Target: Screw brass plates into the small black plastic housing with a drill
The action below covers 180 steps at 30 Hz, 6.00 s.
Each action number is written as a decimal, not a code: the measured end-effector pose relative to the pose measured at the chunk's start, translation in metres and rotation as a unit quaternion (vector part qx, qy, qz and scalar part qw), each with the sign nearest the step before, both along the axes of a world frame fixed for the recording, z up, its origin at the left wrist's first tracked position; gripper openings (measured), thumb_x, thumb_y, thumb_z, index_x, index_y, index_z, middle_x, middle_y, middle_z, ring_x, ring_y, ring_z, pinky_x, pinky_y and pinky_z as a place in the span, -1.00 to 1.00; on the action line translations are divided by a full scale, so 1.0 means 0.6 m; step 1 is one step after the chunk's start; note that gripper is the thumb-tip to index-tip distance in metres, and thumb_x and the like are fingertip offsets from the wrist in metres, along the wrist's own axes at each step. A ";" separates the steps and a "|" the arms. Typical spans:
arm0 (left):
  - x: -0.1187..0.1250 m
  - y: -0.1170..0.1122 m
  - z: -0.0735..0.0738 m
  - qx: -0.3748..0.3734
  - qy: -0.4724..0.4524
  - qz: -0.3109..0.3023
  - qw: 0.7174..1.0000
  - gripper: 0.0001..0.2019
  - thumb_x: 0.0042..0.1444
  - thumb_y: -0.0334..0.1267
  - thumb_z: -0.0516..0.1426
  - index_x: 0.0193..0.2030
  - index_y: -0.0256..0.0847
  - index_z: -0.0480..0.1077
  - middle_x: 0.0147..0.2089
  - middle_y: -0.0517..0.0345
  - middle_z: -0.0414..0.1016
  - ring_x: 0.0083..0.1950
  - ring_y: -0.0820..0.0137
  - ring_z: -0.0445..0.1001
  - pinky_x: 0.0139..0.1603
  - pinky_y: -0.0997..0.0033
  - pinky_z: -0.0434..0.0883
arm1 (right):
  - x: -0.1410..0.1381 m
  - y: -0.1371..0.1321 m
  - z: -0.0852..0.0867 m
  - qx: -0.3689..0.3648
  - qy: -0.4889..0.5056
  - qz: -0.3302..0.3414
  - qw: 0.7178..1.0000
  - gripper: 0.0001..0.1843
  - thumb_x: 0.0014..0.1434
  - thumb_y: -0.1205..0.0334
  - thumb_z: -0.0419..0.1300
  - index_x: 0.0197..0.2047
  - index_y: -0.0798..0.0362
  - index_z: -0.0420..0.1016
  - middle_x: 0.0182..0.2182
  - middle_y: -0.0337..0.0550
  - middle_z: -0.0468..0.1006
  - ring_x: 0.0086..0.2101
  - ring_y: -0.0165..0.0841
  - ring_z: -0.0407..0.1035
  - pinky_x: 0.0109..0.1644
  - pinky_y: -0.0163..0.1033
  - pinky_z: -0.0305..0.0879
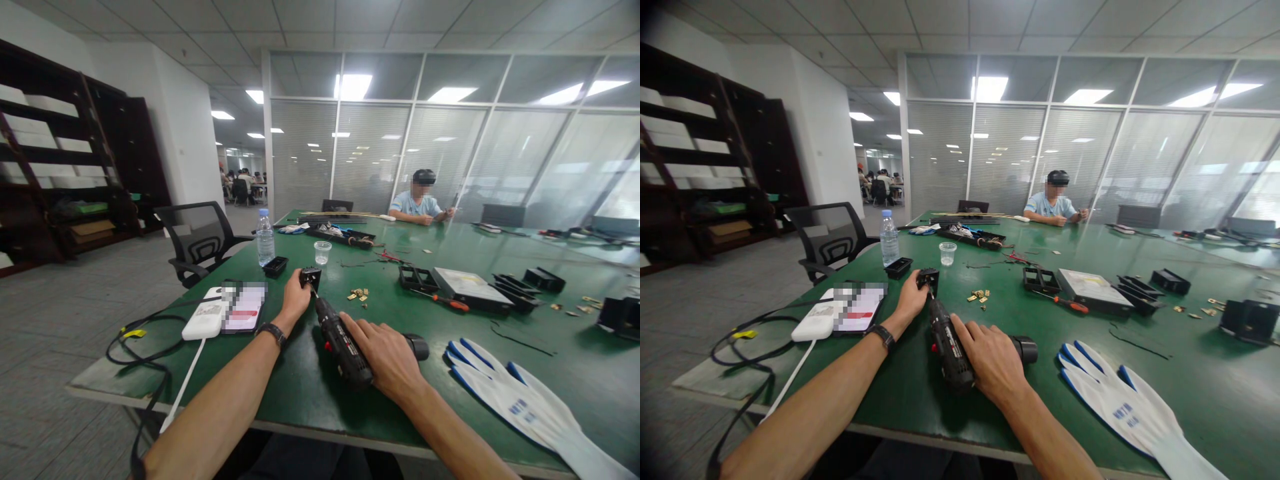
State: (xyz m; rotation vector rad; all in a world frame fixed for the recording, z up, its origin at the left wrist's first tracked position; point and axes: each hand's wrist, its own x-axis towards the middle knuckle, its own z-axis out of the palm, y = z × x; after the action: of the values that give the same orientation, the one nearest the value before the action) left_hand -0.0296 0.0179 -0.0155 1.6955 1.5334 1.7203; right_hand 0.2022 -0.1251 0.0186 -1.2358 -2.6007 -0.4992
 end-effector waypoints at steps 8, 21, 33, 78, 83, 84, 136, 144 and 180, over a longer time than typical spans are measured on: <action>0.000 0.000 0.000 -0.004 0.008 0.004 1.000 -0.69 0.06 -0.51 0.11 -0.04 -0.22 0.40 -0.04 -0.06 0.55 -0.03 0.22 0.52 0.06 0.24 0.39 | 0.002 0.000 0.001 -0.003 0.005 0.005 1.000 -0.25 0.21 0.30 0.08 0.42 0.03 -0.08 -0.06 -0.10 0.47 -0.18 -0.23 0.38 -0.13 -0.12 0.12; 0.000 -0.003 0.004 -0.003 -0.006 0.000 1.000 -0.72 0.06 -0.51 0.12 -0.07 -0.23 0.41 -0.07 -0.04 0.55 -0.04 0.25 0.52 0.05 0.28 0.39 | 0.002 0.001 -0.002 0.006 -0.001 0.001 1.000 -0.26 0.21 0.32 0.09 0.41 0.03 -0.07 -0.08 -0.12 0.46 -0.22 -0.25 0.36 -0.15 -0.14 0.09; -0.003 0.004 -0.003 -0.006 -0.007 0.002 1.000 -0.70 0.08 -0.50 0.12 -0.03 -0.23 0.40 -0.01 -0.06 0.54 0.01 0.24 0.51 0.09 0.28 0.37 | 0.000 0.002 -0.002 0.017 -0.004 -0.004 1.000 -0.26 0.21 0.32 0.10 0.41 0.00 -0.06 -0.10 -0.16 0.47 -0.25 -0.27 0.35 -0.19 -0.13 0.08; -0.002 -0.001 0.011 -0.034 -0.057 -0.032 0.997 -0.72 0.04 -0.53 0.13 -0.09 -0.28 0.43 -0.06 -0.07 0.56 -0.04 0.27 0.53 0.07 0.28 0.38 | -0.001 0.006 -0.012 0.025 0.036 -0.001 0.999 -0.22 0.17 0.33 0.13 0.41 -0.02 -0.05 -0.06 -0.17 0.47 -0.22 -0.25 0.38 -0.14 -0.12 0.09; -0.002 -0.005 0.014 -0.034 -0.047 -0.029 0.998 -0.70 0.03 -0.55 0.12 -0.07 -0.28 0.43 -0.06 -0.06 0.56 -0.03 0.27 0.53 0.08 0.28 0.38 | -0.001 0.008 -0.016 0.027 0.036 0.000 0.999 -0.23 0.17 0.33 0.14 0.40 -0.04 -0.03 -0.08 -0.17 0.48 -0.22 -0.25 0.38 -0.13 -0.12 0.08; -0.002 -0.005 0.014 -0.035 -0.045 -0.028 0.998 -0.70 0.04 -0.54 0.12 -0.06 -0.29 0.42 -0.06 -0.07 0.56 -0.03 0.27 0.53 0.07 0.27 0.39 | -0.001 0.009 -0.016 0.026 0.037 0.000 0.999 -0.23 0.17 0.31 0.15 0.40 -0.04 -0.03 -0.08 -0.17 0.48 -0.22 -0.25 0.38 -0.13 -0.12 0.09; -0.003 -0.006 0.017 -0.023 -0.049 -0.036 0.998 -0.69 0.00 -0.57 0.12 -0.10 -0.28 0.45 -0.07 -0.05 0.58 -0.06 0.29 0.55 0.05 0.31 0.41 | -0.002 0.012 -0.016 0.037 0.034 -0.001 0.999 -0.23 0.14 0.35 0.14 0.39 -0.03 0.00 -0.10 -0.21 0.48 -0.25 -0.25 0.39 -0.15 -0.10 0.07; 0.000 -0.013 0.023 -0.022 -0.082 -0.029 0.996 -0.67 -0.03 -0.58 0.17 -0.09 -0.30 0.47 -0.10 -0.05 0.60 -0.07 0.27 0.57 0.05 0.31 0.44 | 0.000 0.009 -0.021 0.035 0.032 -0.006 0.999 -0.19 0.11 0.38 0.13 0.39 -0.06 -0.02 -0.08 -0.23 0.48 -0.24 -0.25 0.39 -0.17 -0.12 0.06; -0.007 0.011 -0.011 -0.005 -0.051 -0.054 0.997 -0.54 -0.14 -0.63 0.10 -0.05 -0.28 0.42 -0.09 -0.02 0.56 -0.08 0.27 0.53 0.02 0.31 0.42 | 0.003 0.002 -0.009 0.037 -0.016 -0.010 0.999 -0.16 0.12 0.43 0.08 0.44 0.02 -0.09 -0.09 -0.11 0.51 -0.26 -0.26 0.41 -0.22 -0.15 0.22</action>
State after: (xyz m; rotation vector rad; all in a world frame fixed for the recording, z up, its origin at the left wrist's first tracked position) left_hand -0.0340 0.0243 -0.0221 1.6280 1.3771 1.7141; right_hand 0.2043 -0.1239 0.0131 -1.2401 -2.5735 -0.6197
